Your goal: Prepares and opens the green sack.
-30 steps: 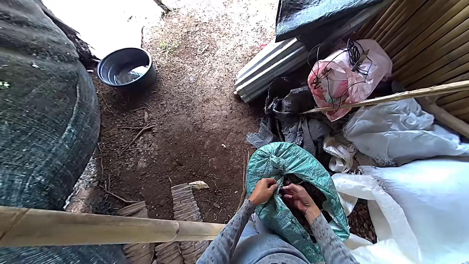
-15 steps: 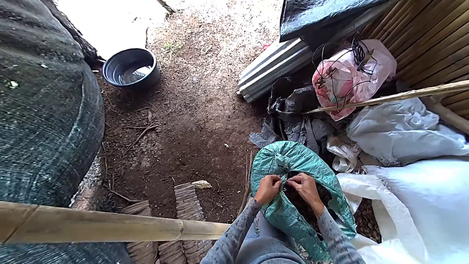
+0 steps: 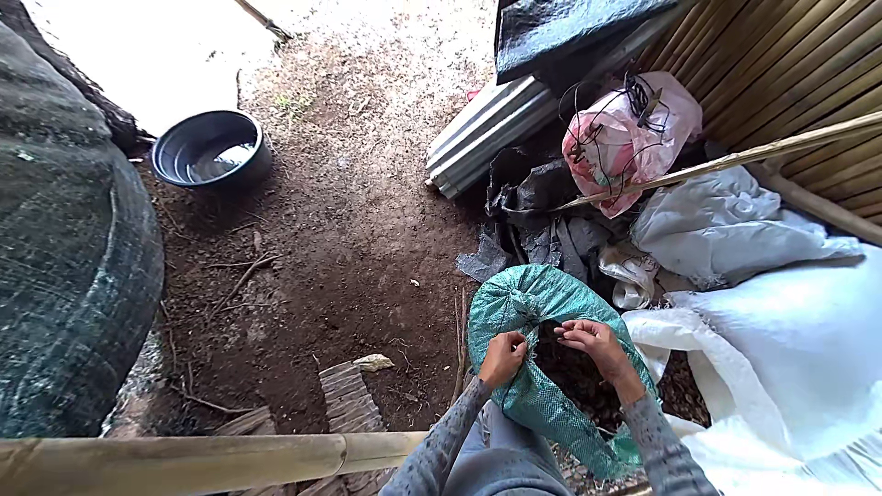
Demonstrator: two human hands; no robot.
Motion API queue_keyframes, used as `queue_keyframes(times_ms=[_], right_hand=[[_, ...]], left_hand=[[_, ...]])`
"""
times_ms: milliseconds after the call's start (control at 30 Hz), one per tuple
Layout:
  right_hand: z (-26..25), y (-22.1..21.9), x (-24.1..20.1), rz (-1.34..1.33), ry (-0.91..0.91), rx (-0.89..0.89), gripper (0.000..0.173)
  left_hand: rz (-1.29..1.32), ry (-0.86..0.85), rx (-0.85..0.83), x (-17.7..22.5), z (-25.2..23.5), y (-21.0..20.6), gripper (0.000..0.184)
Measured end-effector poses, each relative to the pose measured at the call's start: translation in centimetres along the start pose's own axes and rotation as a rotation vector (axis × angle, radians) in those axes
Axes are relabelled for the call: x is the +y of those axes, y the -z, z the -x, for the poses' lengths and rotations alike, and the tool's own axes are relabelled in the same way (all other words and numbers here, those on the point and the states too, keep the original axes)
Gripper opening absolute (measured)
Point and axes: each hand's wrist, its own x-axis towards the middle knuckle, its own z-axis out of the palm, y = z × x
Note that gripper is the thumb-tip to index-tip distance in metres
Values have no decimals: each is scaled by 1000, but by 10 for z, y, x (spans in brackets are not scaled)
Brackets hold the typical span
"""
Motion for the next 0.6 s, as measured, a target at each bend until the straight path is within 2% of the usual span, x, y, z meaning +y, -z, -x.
queue_keyframes(times_ms=[67, 133, 200, 267, 300, 367, 433, 500, 533, 567, 600], right_hand=[[3, 3, -15, 59, -58, -96, 5], [7, 15, -30, 411, -23, -123, 10], [18, 32, -50, 921, 172, 63, 14], [32, 49, -70, 1145, 559, 428, 12], [35, 56, -78, 1150, 721, 603, 15], [30, 53, -86, 968, 829, 758, 24], [23, 37, -88, 484, 702, 689, 29], [16, 22, -83, -15, 473, 458, 11], [13, 20, -77, -63, 424, 397, 33], [10, 25, -71, 93, 481, 423, 47], [9, 35, -67, 383, 622, 519, 50]], left_hand=[[54, 4, 23, 1, -1, 5, 27], [94, -1, 25, 2, -1, 11, 26], [65, -7, 8, 6, 0, 14, 26], [4, -23, -2, 12, 0, 17, 27], [-12, -26, -9, 14, 0, 17, 26], [-64, -38, -31, 17, -2, 18, 26], [-151, -52, -80, 26, -7, 22, 27], [-216, -58, -127, 28, -9, 26, 28], [-236, -60, -148, 29, -9, 28, 28], [-249, -66, -163, 30, -11, 29, 28], [-267, -73, -175, 30, -12, 29, 28]])
